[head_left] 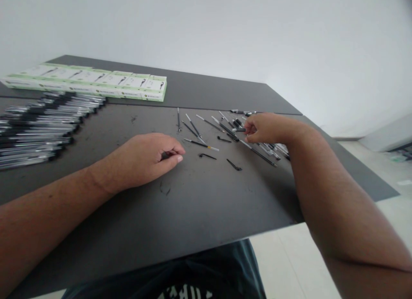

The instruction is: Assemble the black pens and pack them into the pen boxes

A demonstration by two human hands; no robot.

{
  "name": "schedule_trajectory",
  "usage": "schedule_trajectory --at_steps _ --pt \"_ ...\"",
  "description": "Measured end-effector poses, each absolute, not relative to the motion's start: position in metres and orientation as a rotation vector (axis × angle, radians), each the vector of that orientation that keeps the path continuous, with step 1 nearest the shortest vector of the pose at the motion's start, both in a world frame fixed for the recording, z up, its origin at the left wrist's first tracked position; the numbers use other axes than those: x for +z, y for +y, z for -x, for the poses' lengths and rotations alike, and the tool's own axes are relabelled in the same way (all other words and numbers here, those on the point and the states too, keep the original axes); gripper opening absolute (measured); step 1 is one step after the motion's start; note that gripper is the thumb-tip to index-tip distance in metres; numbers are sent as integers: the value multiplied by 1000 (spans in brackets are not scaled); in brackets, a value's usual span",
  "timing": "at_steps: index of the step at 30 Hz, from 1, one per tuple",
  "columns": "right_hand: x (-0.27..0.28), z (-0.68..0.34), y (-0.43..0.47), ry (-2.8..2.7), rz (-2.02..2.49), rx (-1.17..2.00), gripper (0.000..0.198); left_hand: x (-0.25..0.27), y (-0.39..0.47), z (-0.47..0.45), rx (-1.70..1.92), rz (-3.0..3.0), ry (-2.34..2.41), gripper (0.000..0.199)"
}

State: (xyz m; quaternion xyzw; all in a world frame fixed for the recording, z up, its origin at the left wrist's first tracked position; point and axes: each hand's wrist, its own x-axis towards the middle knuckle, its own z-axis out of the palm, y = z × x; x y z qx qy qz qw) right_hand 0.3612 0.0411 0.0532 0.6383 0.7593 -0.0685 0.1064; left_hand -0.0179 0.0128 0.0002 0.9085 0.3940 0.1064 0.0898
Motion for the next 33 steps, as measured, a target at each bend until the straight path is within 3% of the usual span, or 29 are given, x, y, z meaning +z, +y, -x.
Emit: schedule_trajectory --at_steps 8,21,33 --pt "42 -356 47 2191 -1799 -207 35 -2 14 19 324 -2703 1182 47" --pt "39 -343 48 2200 -1781 -152 15 -1 14 19 292 -2701 1166 47" --pt "39 -335 49 2124 -1779 -40 29 -3 14 20 302 -2706 1145 48"
